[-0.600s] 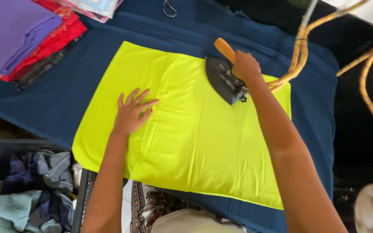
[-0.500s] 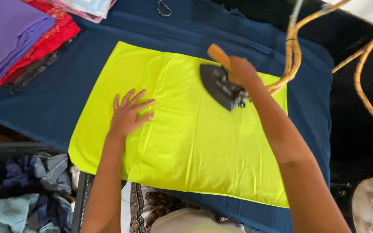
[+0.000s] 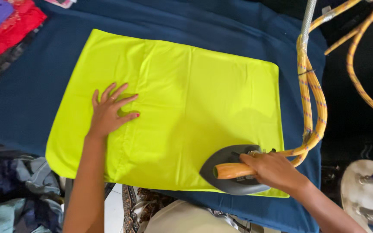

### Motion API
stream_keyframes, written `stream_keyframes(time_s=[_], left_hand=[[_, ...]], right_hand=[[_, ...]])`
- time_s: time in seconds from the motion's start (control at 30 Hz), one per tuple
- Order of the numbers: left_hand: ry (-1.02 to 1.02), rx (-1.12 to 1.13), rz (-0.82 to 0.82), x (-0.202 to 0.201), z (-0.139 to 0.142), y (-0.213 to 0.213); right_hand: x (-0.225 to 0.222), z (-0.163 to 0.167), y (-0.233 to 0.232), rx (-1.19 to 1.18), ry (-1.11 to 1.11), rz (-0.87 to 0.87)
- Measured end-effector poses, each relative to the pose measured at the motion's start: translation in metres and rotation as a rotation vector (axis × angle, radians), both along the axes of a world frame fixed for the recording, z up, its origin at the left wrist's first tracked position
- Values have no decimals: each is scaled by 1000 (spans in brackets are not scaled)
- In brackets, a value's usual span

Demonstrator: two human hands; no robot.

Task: The person irons a bright green cloth laid on a padded ironing table, moving a steam iron across the fabric while smoothing it with the other hand. They lift and reposition the cloth, iron the other side, then fold it in half at the end.

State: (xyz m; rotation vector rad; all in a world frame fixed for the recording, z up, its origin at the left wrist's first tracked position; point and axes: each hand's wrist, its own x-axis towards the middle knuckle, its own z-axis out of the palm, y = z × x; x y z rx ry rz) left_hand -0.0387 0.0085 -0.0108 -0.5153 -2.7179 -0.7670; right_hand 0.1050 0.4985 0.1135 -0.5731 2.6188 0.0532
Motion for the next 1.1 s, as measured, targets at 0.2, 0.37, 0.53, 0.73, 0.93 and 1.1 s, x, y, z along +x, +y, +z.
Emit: stream_keyframes(time_s=[0.2,0.37,0.53,0.73,0.93,1.1], left_hand=[[-191,-386,244,19,21,35],[-15,-392,273,30,9,119],[-89,-285,213,43,-10,127],[-72,-254,216,49,-23,101],[-49,-188,184,50,-27,98],[-7,-103,170,58,-29,101]], right_hand=[[-27,-13,37,35,452,-49],[-139,-16,54,123,637,-258],[-222,3,57,15,694,-469],[-208,-2,56,-153,493,-460],[-103,-1,59,-145,210,-204],[13,5,60,-138,-6,-60]])
